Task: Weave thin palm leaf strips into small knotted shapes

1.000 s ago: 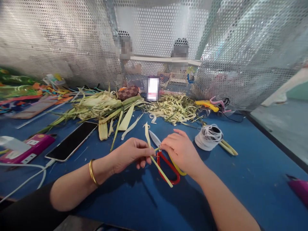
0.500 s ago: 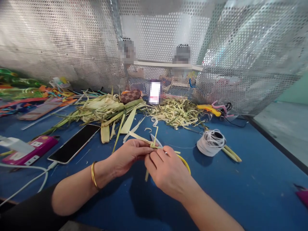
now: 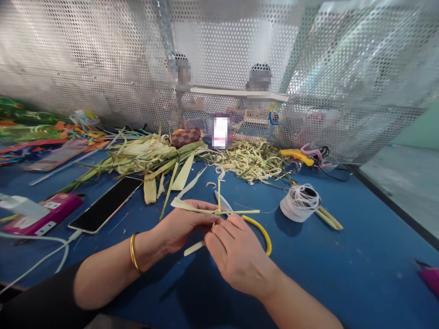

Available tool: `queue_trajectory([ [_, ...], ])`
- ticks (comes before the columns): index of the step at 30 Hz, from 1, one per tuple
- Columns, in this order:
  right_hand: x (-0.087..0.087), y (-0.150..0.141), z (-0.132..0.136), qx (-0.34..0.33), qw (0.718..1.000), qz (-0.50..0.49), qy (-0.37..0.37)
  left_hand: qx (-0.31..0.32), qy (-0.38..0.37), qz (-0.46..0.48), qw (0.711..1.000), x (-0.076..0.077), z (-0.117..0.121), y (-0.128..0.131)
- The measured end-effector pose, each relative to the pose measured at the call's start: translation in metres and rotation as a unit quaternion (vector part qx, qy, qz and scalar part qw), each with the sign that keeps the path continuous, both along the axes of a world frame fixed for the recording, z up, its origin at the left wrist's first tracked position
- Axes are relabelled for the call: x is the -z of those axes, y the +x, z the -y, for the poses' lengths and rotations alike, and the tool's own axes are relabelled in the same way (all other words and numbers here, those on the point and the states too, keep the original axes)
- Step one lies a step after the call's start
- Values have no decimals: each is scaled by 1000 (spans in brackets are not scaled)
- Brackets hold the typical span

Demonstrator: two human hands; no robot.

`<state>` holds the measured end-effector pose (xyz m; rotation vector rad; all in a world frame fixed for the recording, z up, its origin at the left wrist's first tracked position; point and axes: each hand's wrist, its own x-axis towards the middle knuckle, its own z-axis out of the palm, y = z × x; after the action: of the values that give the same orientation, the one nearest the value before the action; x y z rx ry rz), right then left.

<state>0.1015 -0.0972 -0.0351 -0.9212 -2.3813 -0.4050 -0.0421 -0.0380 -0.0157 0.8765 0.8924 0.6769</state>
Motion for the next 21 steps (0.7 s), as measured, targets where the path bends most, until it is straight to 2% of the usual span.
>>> queue_trajectory([
  [2, -3, 3, -1, -12, 1000, 0, 6, -7, 13, -8, 1000, -1, -2, -1],
  [4, -8, 8, -3, 8, 999, -24, 29, -5, 35, -16, 999, -4, -5, -3],
  [7, -13, 18, -10, 123, 989, -65, 54, 13, 61, -39, 997, -10, -8, -7],
  [9, -14, 22, -14, 170, 984, -56, 19, 29, 64, -49, 996, -11, -9, -9],
  [13, -9, 18, -15, 155, 984, -51, -70, 36, 52, -27, 998, -5, -8, -6],
  [17, -7, 10, -9, 154, 975, -89, -130, 17, 107, -67, 992, 2, -8, -2],
  [21, -10, 5, -1, 148, 962, -141, -184, 27, 131, -98, 986, 0, -7, -2],
])
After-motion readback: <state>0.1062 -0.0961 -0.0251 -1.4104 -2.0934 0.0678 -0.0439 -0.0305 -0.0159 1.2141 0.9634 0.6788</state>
